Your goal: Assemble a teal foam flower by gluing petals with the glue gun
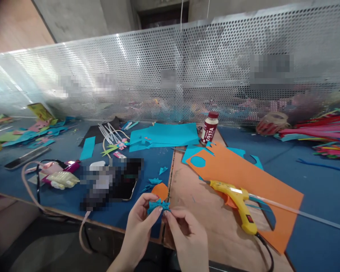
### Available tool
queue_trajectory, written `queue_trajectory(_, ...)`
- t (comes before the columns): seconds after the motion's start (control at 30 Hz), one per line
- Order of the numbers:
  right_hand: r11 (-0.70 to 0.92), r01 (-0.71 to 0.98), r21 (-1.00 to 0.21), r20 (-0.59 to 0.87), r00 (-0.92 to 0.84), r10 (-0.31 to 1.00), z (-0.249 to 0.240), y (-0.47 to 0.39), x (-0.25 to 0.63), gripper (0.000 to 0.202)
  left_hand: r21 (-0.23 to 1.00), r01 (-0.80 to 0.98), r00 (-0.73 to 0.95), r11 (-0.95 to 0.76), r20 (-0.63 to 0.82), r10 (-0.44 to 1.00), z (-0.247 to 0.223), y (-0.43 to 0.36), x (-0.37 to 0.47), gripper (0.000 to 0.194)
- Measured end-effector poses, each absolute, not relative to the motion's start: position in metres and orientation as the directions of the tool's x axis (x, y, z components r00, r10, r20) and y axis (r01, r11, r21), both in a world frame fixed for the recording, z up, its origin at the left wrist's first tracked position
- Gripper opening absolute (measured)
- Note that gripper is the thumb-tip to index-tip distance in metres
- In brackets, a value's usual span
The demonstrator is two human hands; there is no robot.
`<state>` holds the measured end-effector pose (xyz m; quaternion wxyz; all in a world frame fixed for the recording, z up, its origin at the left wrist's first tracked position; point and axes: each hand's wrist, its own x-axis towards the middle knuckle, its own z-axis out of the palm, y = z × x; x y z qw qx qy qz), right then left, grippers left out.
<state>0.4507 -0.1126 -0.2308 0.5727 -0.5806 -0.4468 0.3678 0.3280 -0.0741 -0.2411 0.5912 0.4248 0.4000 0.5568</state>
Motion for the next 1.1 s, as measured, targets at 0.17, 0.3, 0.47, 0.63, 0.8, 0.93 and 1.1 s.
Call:
queue_trajectory(0.17,0.071,0.026,-0.997,0.075,0.318,0.945,-0.242,-0.111,0.447,0.022,0.946,-0.323,0.020,-0.010,0.017,1.000,-0.240,-0.077,0.329,0.020)
queue_trajectory(0.3,0.176,-0.088,-0.980,0.141,0.312,0.940,-0.246,-0.105,0.444,0.027,0.932,-0.362,0.034,-0.013,0.027,0.999,-0.241,-0.077,0.330,0.027)
queue_trajectory(0.47,0.212,-0.007,-0.977,0.205,0.230,0.951,-0.246,-0.099,0.451,0.012,0.907,-0.422,0.090,0.014,0.026,0.996,-0.242,-0.077,0.331,0.036)
queue_trajectory(0.63,0.139,-0.149,-0.979,0.107,0.204,0.973,-0.254,-0.099,0.456,0.023,0.902,-0.430,0.102,0.024,0.022,0.995,-0.244,-0.077,0.331,0.044)
queue_trajectory(0.8,0.176,-0.036,-0.984,0.167,0.165,0.972,-0.246,-0.099,0.458,0.017,0.883,-0.468,0.092,0.026,0.019,0.996,-0.244,-0.075,0.330,0.046)
queue_trajectory(0.93,0.253,0.110,-0.961,0.270,0.182,0.946,-0.235,-0.100,0.460,0.013,0.892,-0.451,0.131,0.024,0.040,0.991,-0.243,-0.075,0.329,0.046)
queue_trajectory(1.1,0.270,0.155,-0.950,0.300,0.218,0.929,-0.236,-0.101,0.460,0.014,0.915,-0.402,0.179,0.024,0.053,0.982,-0.244,-0.077,0.328,0.052)
